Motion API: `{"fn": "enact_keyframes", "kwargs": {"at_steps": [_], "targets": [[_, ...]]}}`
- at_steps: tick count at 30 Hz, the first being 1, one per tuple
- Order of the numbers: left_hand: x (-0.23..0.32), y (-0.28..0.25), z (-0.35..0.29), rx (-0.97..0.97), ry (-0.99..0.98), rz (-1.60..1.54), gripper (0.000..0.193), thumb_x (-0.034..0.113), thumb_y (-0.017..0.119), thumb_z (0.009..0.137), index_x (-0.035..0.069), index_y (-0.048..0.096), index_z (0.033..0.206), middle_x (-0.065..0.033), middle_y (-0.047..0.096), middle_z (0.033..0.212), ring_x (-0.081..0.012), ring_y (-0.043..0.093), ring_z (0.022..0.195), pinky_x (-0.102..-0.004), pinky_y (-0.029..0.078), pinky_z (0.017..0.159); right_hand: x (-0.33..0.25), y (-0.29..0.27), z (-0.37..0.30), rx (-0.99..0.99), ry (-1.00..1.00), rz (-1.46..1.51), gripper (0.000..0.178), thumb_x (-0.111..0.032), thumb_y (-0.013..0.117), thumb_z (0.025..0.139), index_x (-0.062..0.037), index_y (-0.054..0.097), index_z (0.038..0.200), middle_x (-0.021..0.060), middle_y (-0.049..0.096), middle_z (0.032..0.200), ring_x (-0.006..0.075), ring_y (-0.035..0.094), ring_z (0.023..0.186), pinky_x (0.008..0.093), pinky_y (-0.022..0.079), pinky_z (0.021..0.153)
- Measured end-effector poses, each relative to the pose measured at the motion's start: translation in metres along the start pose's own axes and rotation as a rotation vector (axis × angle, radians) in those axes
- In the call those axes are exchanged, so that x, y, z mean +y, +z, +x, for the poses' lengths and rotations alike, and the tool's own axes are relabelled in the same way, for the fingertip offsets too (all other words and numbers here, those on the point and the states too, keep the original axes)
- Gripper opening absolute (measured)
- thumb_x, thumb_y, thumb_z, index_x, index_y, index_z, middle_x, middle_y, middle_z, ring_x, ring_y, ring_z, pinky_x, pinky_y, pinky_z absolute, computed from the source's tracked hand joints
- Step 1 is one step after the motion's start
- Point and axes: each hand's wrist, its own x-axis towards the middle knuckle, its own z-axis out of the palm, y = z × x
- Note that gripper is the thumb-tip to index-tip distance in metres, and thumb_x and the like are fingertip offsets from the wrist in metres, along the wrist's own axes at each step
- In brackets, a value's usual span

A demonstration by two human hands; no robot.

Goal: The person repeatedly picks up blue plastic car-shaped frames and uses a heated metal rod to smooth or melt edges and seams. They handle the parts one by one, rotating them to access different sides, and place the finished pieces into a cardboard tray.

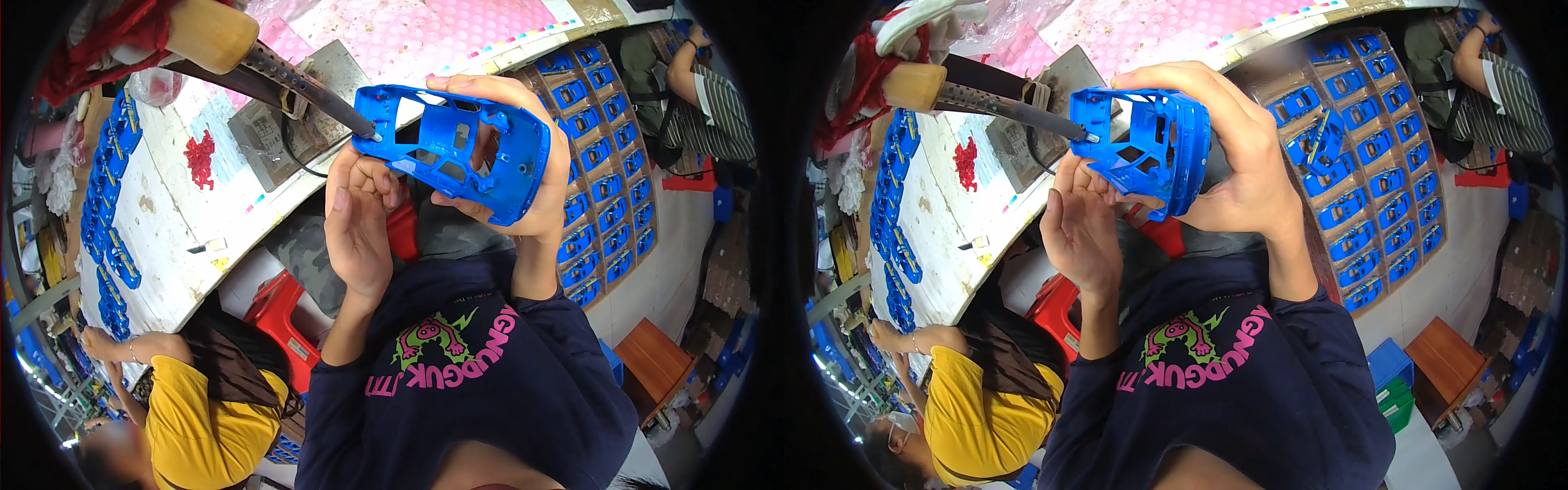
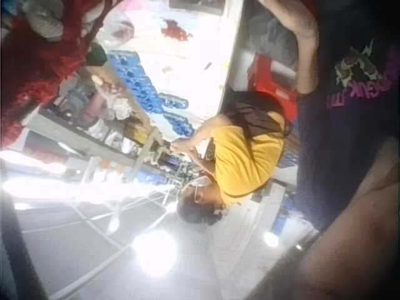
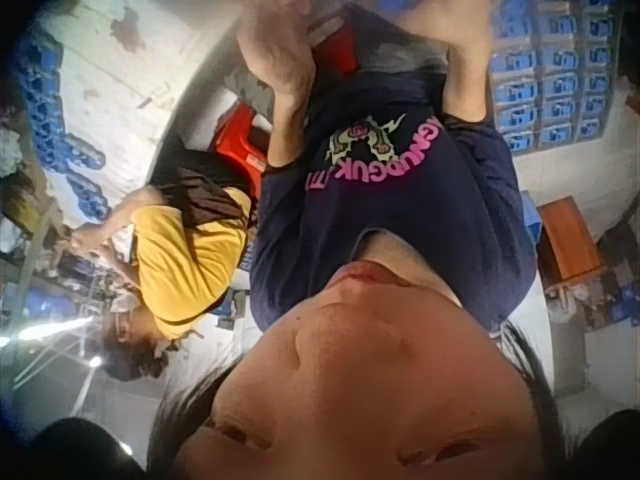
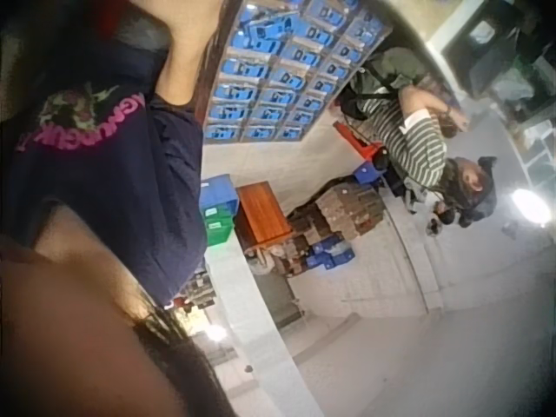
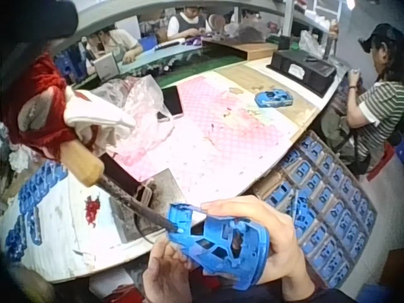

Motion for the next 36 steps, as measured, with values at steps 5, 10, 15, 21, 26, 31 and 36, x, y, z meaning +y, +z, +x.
{"fn": "enact_keyframes", "kwargs": {"at_steps": [5,10,15,21,26,31,36], "targets": [[-0.0006,0.0016,-0.0001,0.03,0.0,0.013,0.056,0.036,0.029,0.085,-0.008,0.033,0.119,-0.0093,0.048,0.096,-0.0127,0.041,0.079,-0.0244,0.032,0.069,-0.0038,0.0019,-0.0004,0.023,0.055,0.034,0.063,-0.015,0.078,0.05,0.0019,0.051,0.104,0.0162,0.056,0.101,0.0246,0.055,0.094,0.0302,0.042,0.079],[-0.0021,-0.0032,-0.0019,-0.001,0.012,-0.031,0.056,0.036,0.029,0.085,-0.008,0.033,0.119,-0.0104,0.049,0.098,-0.0132,0.042,0.08,-0.0254,0.032,0.069,-0.0004,0.0046,-0.0013,0.066,0.032,0.049,0.062,-0.01,0.077,0.047,-0.0023,0.053,0.103,0.0116,0.056,0.098,0.0237,0.056,0.09,0.0295,0.044,0.077],[-0.002,-0.0026,-0.0029,0.0,-0.001,-0.034,0.055,0.035,0.027,0.086,-0.007,0.032,0.12,-0.013,0.049,0.105,-0.016,0.046,0.088,-0.0267,0.034,0.074,-0.0032,0.0005,0.0008,-0.001,0.021,0.021,0.063,-0.014,0.078,0.051,0.0047,0.05,0.104,0.019,0.055,0.101,0.0255,0.054,0.095,0.0307,0.042,0.08],[-0.0031,-0.0026,-0.0044,0.018,-0.024,-0.033,0.055,0.035,0.025,0.086,-0.007,0.031,0.121,-0.017,0.046,0.114,-0.0219,0.045,0.104,-0.0308,0.035,0.085,-0.0045,0.0003,-0.0003,-0.017,0.054,0.006,0.062,-0.014,0.078,0.051,0.0051,0.05,0.103,0.0189,0.056,0.1,0.026,0.055,0.094,0.0318,0.043,0.08],[-0.0031,0.0,-0.0035,0.023,-0.021,-0.028,0.055,0.035,0.025,0.086,-0.007,0.031,0.121,-0.0186,0.044,0.115,-0.0237,0.043,0.106,-0.0326,0.034,0.086,0.0002,0.0038,0.0014,0.046,-0.011,-0.023,0.057,-0.01,0.072,0.049,-0.0036,0.054,0.102,0.0091,0.056,0.094,0.0194,0.057,0.081,0.0229,0.043,0.061],[-0.0028,-0.0008,-0.0038,0.019,-0.03,-0.044,0.055,0.035,0.026,0.086,-0.007,0.032,0.12,-0.0186,0.043,0.115,-0.0241,0.042,0.107,-0.0335,0.034,0.088,-0.0022,0.0044,0.0022,0.04,-0.005,0.006,0.057,-0.007,0.071,0.049,-0.003,0.053,0.103,0.0106,0.056,0.096,0.0221,0.057,0.085,0.0258,0.045,0.069],[-0.0048,-0.0027,-0.0048,0.024,-0.04,-0.065,0.054,0.034,0.027,0.085,-0.007,0.032,0.12,-0.0176,0.044,0.114,-0.023,0.043,0.105,-0.0334,0.033,0.088,0.0006,0.003,0.0001,0.01,-0.018,0.013,0.06,-0.013,0.077,0.05,0.0009,0.052,0.102,0.0153,0.056,0.098,0.0252,0.056,0.09,0.0301,0.045,0.076]]}}
